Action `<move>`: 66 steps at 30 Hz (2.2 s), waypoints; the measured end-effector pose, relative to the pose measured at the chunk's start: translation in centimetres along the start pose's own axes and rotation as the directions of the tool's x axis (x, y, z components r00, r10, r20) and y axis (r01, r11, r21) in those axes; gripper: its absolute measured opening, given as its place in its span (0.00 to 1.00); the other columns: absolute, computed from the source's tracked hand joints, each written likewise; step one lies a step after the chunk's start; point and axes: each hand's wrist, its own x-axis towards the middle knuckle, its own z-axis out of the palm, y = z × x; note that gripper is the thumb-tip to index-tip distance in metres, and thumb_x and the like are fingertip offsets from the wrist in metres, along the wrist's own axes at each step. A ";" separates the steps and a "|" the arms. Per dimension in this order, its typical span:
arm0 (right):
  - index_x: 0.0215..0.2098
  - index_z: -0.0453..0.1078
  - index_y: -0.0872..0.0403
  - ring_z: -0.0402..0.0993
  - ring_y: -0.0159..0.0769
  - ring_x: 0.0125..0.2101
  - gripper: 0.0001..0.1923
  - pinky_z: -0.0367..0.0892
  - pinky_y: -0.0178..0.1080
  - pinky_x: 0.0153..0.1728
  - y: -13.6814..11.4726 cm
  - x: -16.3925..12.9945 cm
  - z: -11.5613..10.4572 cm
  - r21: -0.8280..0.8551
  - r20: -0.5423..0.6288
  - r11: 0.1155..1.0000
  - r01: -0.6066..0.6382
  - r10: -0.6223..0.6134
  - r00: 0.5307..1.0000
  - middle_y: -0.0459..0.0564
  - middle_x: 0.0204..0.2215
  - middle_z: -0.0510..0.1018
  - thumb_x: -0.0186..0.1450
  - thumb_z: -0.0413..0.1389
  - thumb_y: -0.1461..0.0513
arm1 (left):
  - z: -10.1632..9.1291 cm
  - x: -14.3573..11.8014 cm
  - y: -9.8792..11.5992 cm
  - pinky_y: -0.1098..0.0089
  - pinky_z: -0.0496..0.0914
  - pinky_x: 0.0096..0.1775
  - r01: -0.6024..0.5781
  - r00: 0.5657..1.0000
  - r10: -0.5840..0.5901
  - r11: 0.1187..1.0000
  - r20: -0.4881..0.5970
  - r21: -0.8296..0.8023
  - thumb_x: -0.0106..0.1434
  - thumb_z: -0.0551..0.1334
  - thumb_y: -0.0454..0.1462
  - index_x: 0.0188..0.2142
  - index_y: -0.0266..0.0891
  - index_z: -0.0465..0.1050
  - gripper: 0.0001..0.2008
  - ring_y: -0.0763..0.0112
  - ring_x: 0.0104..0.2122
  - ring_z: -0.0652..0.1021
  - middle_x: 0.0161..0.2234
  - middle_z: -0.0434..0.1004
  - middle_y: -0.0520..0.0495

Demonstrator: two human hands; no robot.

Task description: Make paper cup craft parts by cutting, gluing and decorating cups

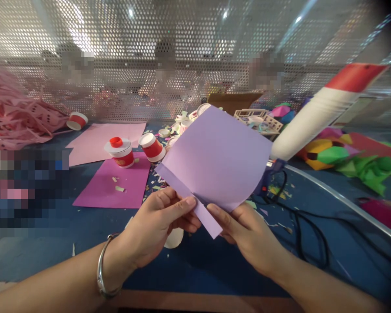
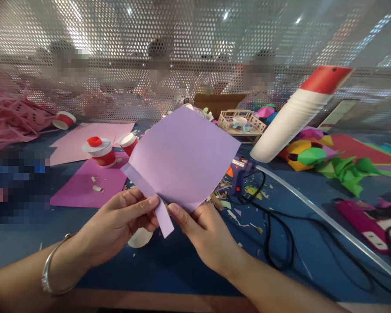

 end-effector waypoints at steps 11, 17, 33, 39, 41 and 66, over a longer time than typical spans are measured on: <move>0.22 0.67 0.53 0.52 0.25 0.17 0.24 0.48 0.35 0.18 0.0 -0.1 -0.3 -0.041 -0.025 0.999 0.026 -0.027 0.999 0.39 0.14 0.58 0.72 0.55 0.49 | -1.0 0.1 1.2 0.73 0.76 0.31 -0.211 0.971 0.232 0.947 -0.061 0.242 0.67 0.66 0.42 0.38 0.37 0.76 0.09 0.70 0.27 0.83 0.28 0.81 0.48; 0.21 0.65 0.52 0.52 0.25 0.16 0.24 0.45 0.35 0.17 0.0 -0.2 -0.2 -0.015 -0.038 0.999 0.031 -0.032 0.999 0.39 0.14 0.57 0.72 0.56 0.50 | -0.7 0.3 1.0 0.75 0.76 0.31 -0.190 0.976 0.205 0.967 -0.073 0.167 0.66 0.67 0.40 0.33 0.35 0.76 0.10 0.74 0.25 0.81 0.26 0.80 0.49; 0.30 0.76 0.50 0.69 0.31 0.25 0.15 0.62 0.33 0.21 -0.3 -0.1 0.1 0.031 -0.069 0.997 0.077 -0.075 0.995 0.43 0.20 0.67 0.69 0.59 0.51 | -0.8 0.3 0.5 0.75 0.78 0.30 -0.242 0.960 0.271 0.930 -0.072 0.276 0.67 0.67 0.42 0.33 0.35 0.75 0.11 0.73 0.25 0.82 0.26 0.82 0.49; 0.33 0.80 0.47 0.79 0.38 0.36 0.10 0.74 0.38 0.37 -1.4 0.0 0.1 -0.001 -0.071 0.993 0.121 -0.121 0.990 0.48 0.28 0.79 0.67 0.60 0.54 | -0.7 0.2 0.3 0.77 0.78 0.31 -0.226 0.965 0.251 0.939 -0.071 0.258 0.66 0.67 0.41 0.32 0.35 0.76 0.11 0.74 0.25 0.82 0.25 0.83 0.49; 0.32 0.81 0.48 0.80 0.39 0.35 0.10 0.75 0.40 0.39 -1.6 0.1 0.1 -0.005 -0.049 0.994 0.107 -0.107 0.993 0.49 0.28 0.81 0.67 0.59 0.55 | -0.8 0.2 0.2 0.77 0.78 0.31 -0.210 0.969 0.235 0.944 -0.071 0.254 0.66 0.67 0.41 0.32 0.35 0.77 0.12 0.74 0.25 0.83 0.25 0.83 0.49; 0.32 0.81 0.51 0.74 0.38 0.32 0.22 0.70 0.39 0.35 -0.4 -0.4 -0.5 -0.148 -0.048 0.988 -0.053 0.047 0.998 0.50 0.28 0.78 0.69 0.54 0.45 | -0.7 -0.1 0.1 0.79 0.77 0.30 -0.169 0.983 0.179 0.969 -0.042 0.180 0.65 0.69 0.41 0.29 0.35 0.79 0.12 0.76 0.26 0.82 0.26 0.83 0.49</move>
